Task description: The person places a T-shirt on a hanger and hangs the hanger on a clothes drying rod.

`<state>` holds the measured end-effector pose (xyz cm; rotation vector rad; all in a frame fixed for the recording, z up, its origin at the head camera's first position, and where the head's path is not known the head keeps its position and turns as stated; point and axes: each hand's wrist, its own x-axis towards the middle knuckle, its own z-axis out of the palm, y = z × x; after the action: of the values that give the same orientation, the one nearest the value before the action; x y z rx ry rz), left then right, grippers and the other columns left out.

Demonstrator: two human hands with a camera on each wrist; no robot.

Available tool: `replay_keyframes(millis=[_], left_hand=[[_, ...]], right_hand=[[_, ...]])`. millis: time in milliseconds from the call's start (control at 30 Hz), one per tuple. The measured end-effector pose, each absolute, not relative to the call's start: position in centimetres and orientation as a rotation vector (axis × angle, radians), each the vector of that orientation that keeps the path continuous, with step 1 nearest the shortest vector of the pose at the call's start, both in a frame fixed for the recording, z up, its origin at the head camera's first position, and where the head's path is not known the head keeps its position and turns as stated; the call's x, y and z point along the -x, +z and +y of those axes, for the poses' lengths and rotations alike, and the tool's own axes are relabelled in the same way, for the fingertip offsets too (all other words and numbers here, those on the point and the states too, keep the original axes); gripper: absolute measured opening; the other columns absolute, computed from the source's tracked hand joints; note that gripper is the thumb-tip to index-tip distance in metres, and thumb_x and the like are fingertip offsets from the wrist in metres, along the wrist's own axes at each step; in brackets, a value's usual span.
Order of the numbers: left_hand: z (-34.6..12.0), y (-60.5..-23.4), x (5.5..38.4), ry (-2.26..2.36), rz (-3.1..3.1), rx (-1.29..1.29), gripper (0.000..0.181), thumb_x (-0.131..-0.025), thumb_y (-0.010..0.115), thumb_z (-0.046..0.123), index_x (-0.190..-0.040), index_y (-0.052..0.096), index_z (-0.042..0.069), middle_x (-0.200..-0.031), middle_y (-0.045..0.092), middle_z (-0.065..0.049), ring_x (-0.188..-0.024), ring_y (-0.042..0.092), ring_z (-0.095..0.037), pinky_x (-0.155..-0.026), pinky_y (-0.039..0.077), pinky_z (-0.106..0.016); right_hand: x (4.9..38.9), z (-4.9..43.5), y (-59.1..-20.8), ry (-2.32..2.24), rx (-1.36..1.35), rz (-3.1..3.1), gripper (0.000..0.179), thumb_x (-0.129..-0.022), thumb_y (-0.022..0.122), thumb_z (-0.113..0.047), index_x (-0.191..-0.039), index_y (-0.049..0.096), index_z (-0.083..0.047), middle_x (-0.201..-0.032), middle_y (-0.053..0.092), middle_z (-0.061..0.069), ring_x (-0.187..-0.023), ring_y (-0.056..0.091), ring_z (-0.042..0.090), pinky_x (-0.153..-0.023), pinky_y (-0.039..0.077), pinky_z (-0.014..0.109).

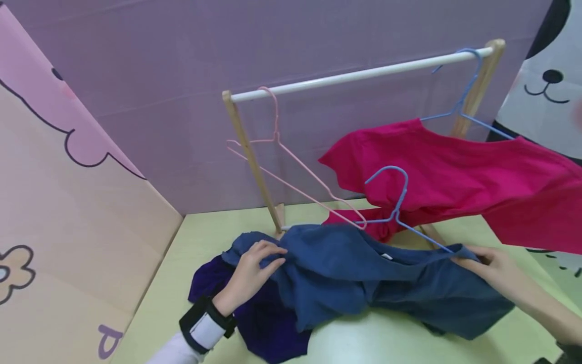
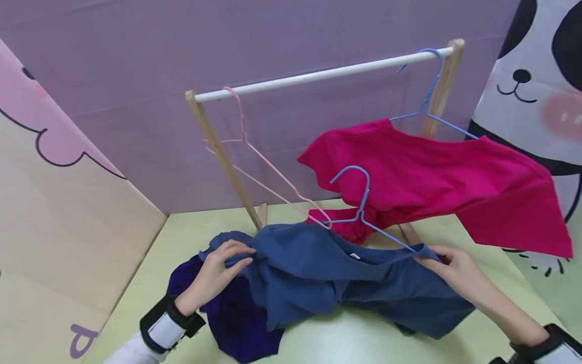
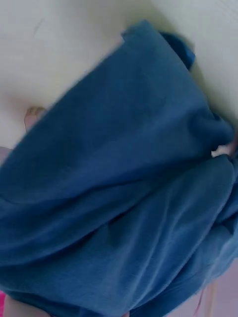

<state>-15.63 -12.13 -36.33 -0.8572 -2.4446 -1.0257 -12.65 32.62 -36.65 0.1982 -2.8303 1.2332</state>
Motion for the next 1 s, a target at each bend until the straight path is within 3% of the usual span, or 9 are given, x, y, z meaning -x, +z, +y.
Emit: replay_keyframes(millis=[167,433,600,767,833,933,1000], left_hand=[[-12.5,-36.3,15.5,-1.036,-2.466,0.82,0.017,-0.078,0.065,0.013,-0.094,0.064,0.016,-0.091,0.059,0.004,-0.088,0.051,-0.011,-0.068,0.049,-0.039],[-12.8,-36.3,15.2,-1.066,-2.504,0.801,0.016,-0.081,0.063,0.016,-0.095,0.063,0.021,-0.092,0.058,0.006,-0.09,0.05,-0.01,-0.072,0.048,-0.039],[-13.0,-36.4,15.1,-1.068,-2.525,0.781,0.015,-0.081,0.062,0.016,-0.095,0.063,0.021,-0.092,0.059,0.005,-0.09,0.05,-0.01,-0.07,0.047,-0.04],[-13.0,-36.4,15.1,-1.085,-2.523,0.778,0.015,-0.081,0.063,0.016,-0.095,0.063,0.021,-0.091,0.058,0.005,-0.089,0.05,-0.01,-0.069,0.048,-0.041],[-13.1,-36.3,15.2,-1.088,-2.527,0.774,0.015,-0.081,0.062,0.016,-0.095,0.063,0.02,-0.091,0.058,0.006,-0.09,0.051,-0.01,-0.07,0.048,-0.041],[-13.0,-36.2,15.2,-1.09,-2.54,0.769,0.015,-0.081,0.062,0.015,-0.095,0.064,0.017,-0.092,0.058,0.007,-0.09,0.051,-0.01,-0.069,0.048,-0.041],[-13.1,-36.2,15.1,-1.099,-2.549,0.765,0.015,-0.081,0.062,0.015,-0.096,0.064,0.014,-0.092,0.058,0.006,-0.09,0.051,-0.011,-0.069,0.049,-0.043]], right_hand=[[13.5,32.9,-34.8,1.183,-0.053,-2.789,0.027,-0.083,0.06,-0.026,-0.095,0.062,-0.002,-0.078,0.061,-0.009,-0.067,0.05,0.001,-0.058,0.044,0.028],[15.0,32.9,-30.3,1.084,-0.002,-2.699,0.039,-0.081,0.062,-0.027,-0.104,0.057,0.004,-0.07,0.056,-0.022,-0.065,0.045,-0.005,-0.058,0.04,0.027],[16.4,33.1,-27.5,1.06,0.03,-2.66,0.029,-0.082,0.06,-0.032,-0.095,0.063,-0.006,-0.065,0.054,-0.022,-0.064,0.045,-0.001,-0.061,0.037,0.031],[18.0,33.6,-24.9,1.131,0.073,-2.651,0.004,-0.083,0.055,-0.04,-0.083,0.059,-0.038,-0.062,0.055,-0.023,-0.057,0.055,0.008,-0.058,0.041,0.023],[18.6,33.7,-24.0,1.129,0.084,-2.644,0.006,-0.083,0.055,-0.041,-0.078,0.055,-0.044,-0.063,0.054,-0.021,-0.055,0.056,0.011,-0.054,0.04,0.019],[19.5,33.7,-23.0,1.102,0.098,-2.636,0.006,-0.082,0.055,-0.043,-0.086,0.058,-0.039,-0.063,0.052,-0.02,-0.054,0.055,0.01,-0.052,0.04,0.019],[20.1,33.6,-22.5,1.08,0.098,-2.636,0.022,-0.082,0.055,-0.044,-0.098,0.06,-0.03,-0.065,0.05,-0.022,-0.054,0.054,0.008,-0.052,0.039,0.019]])
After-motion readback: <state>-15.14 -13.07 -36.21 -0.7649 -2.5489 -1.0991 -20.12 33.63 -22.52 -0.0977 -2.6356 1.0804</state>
